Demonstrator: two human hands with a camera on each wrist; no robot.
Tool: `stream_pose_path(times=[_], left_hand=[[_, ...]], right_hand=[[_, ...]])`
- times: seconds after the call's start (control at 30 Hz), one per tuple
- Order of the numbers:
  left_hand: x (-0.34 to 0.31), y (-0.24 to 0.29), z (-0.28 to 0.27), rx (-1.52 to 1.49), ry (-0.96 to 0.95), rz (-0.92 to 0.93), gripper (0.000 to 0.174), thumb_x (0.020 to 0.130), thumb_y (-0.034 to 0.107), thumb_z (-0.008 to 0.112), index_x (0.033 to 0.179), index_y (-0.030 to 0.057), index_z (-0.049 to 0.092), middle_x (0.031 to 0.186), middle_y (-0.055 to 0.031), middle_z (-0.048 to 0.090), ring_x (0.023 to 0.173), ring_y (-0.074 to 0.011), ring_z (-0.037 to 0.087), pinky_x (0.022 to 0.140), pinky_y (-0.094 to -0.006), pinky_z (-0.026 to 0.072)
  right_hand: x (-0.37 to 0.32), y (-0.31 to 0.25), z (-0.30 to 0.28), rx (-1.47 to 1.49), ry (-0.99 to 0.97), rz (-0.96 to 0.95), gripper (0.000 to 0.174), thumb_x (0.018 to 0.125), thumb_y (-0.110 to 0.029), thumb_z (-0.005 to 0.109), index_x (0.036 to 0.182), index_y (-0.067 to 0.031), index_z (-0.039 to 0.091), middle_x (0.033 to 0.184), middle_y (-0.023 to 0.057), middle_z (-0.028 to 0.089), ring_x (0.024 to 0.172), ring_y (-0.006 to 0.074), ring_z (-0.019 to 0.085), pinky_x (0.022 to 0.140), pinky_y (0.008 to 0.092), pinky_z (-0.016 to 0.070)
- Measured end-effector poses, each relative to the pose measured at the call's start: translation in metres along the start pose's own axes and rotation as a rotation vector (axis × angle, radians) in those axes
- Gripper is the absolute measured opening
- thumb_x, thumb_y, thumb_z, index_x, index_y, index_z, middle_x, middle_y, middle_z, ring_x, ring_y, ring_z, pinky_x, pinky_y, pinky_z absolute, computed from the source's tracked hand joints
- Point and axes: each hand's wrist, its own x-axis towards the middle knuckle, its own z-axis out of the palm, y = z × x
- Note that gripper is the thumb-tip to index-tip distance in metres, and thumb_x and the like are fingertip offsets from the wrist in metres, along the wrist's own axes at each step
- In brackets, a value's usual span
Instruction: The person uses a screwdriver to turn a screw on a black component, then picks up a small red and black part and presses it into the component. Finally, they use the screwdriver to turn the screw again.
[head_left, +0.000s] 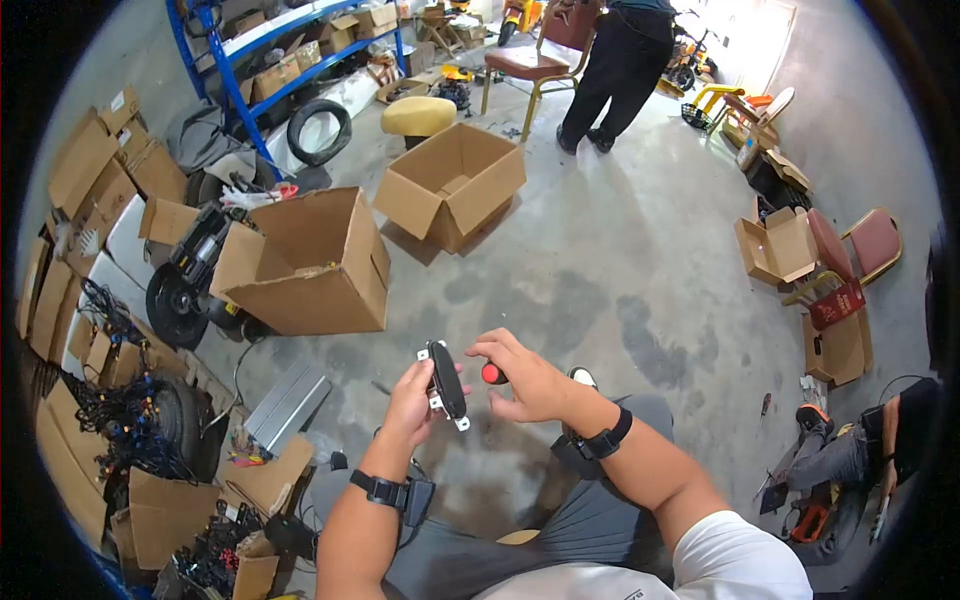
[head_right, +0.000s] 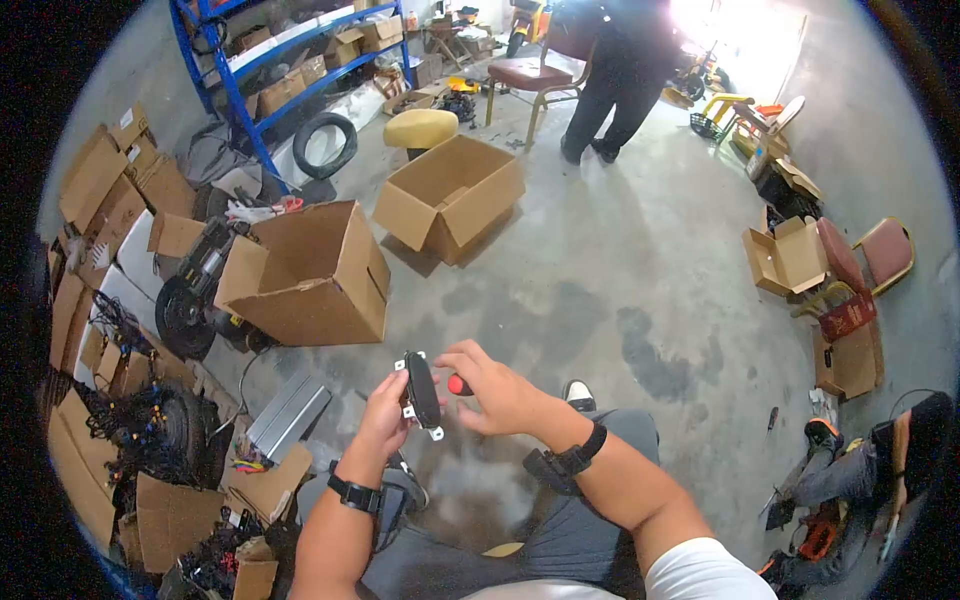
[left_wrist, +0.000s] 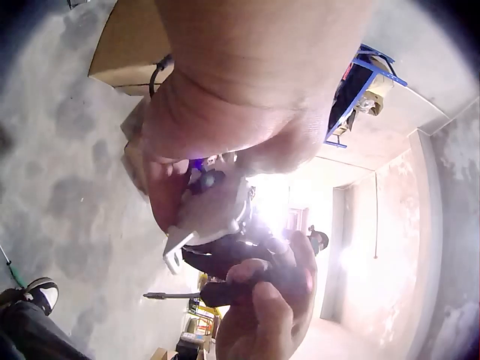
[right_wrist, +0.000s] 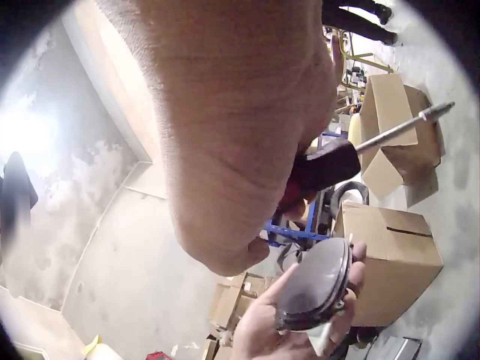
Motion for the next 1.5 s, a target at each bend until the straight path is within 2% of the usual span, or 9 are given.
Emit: stream_pose_path(times=[0.33,0.43,0.5,0.57,0.7,0.83,1.1,1.27,1.5], left_hand=[[0.007,-0.01,-0.007,0.071,0.114,0.082,0.03,0.103,0.026,0.046,0.121,0.0037,0.051,0.11,-0.0098,0.064,0.089,-0.027,0.069,0.073,-0.039,0.0587],[0.009,-0.011,-0.01,0.042,0.158,0.11,0.031,0.103,0.028,0.046,0.122,0.0041,0.052,0.11,-0.0091,0.064,0.09,-0.0257,0.068,0.075,-0.0384,0.0575],[0.011,-0.011,-0.009,0.003,0.164,0.123,0.031,0.103,0.028,0.046,0.122,0.0042,0.052,0.111,-0.0095,0.065,0.09,-0.0261,0.068,0.076,-0.0384,0.0573],[0.016,-0.012,-0.015,-0.07,0.164,0.138,0.033,0.103,0.028,0.046,0.123,0.0037,0.053,0.113,-0.0111,0.065,0.091,-0.0271,0.068,0.078,-0.0386,0.0569],[0.012,-0.004,-0.014,-0.159,0.141,0.166,0.033,0.104,0.025,0.042,0.125,0.0015,0.052,0.115,-0.0114,0.064,0.093,-0.0246,0.067,0.079,-0.0349,0.0561],[0.015,-0.002,-0.019,-0.172,0.119,0.241,0.035,0.105,0.024,0.038,0.126,0.0003,0.053,0.121,-0.0127,0.062,0.098,-0.0269,0.066,0.08,-0.0368,0.0563],[0.016,-0.004,-0.018,-0.21,0.041,0.28,0.039,0.101,0.02,0.033,0.13,-0.0011,0.048,0.126,-0.0166,0.058,0.105,-0.0328,0.063,0.086,-0.0446,0.0563],[0.014,-0.005,-0.009,0.149,0.112,0.376,0.033,0.099,0.012,0.042,0.128,-0.0008,0.048,0.128,-0.0114,0.057,0.105,-0.0245,0.063,0.082,-0.0354,0.0539],[0.015,-0.012,-0.006,0.213,0.141,0.408,0.031,0.1,0.012,0.045,0.13,0.0012,0.047,0.131,-0.0093,0.056,0.105,-0.0203,0.062,0.08,-0.0321,0.053]], right_hand=[[-0.001,0.023,-0.012,-0.373,0.066,0.0,0.036,0.081,-0.019,0.073,0.11,-0.0064,0.057,0.102,0.0128,0.057,0.091,0.0351,0.058,0.076,0.042,0.0496],[0.0,0.026,-0.013,-0.234,0.16,0.187,0.036,0.081,-0.019,0.074,0.111,-0.0062,0.057,0.097,0.0117,0.06,0.086,0.0311,0.061,0.072,0.0394,0.0512],[0.0,0.032,-0.017,-0.089,0.395,0.239,0.032,0.084,-0.014,0.074,0.11,-0.0052,0.058,0.092,0.0099,0.065,0.072,0.0177,0.063,0.065,0.0306,0.052],[0.0,0.045,-0.024,0.135,0.572,0.332,0.029,0.086,-0.01,0.07,0.11,-0.003,0.055,0.089,0.0098,0.066,0.071,0.013,0.063,0.062,0.0285,0.0538],[0.003,0.039,-0.043,0.764,0.776,0.446,0.027,0.091,-0.008,0.062,0.114,-0.0037,0.05,0.1,0.0148,0.065,0.073,0.0201,0.068,0.062,0.03,0.0579],[0.0,0.037,-0.05,0.96,0.685,0.407,0.026,0.09,-0.008,0.062,0.112,0.0002,0.051,0.108,0.0176,0.064,0.081,0.0231,0.068,0.07,0.0345,0.0592],[0.002,0.023,-0.039,0.93,0.511,0.404,0.023,0.089,-0.008,0.064,0.107,0.0009,0.054,0.109,0.018,0.064,0.083,0.0227,0.068,0.072,0.0356,0.0591],[0.001,0.025,-0.038,0.942,0.468,0.394,0.024,0.088,-0.008,0.065,0.108,0.0015,0.054,0.109,0.0186,0.064,0.081,0.0221,0.067,0.071,0.0347,0.0587],[0.002,0.019,-0.034,0.912,0.431,0.421,0.023,0.089,-0.006,0.064,0.108,0.0029,0.053,0.109,0.0196,0.063,0.08,0.0224,0.067,0.071,0.0343,0.0584]])
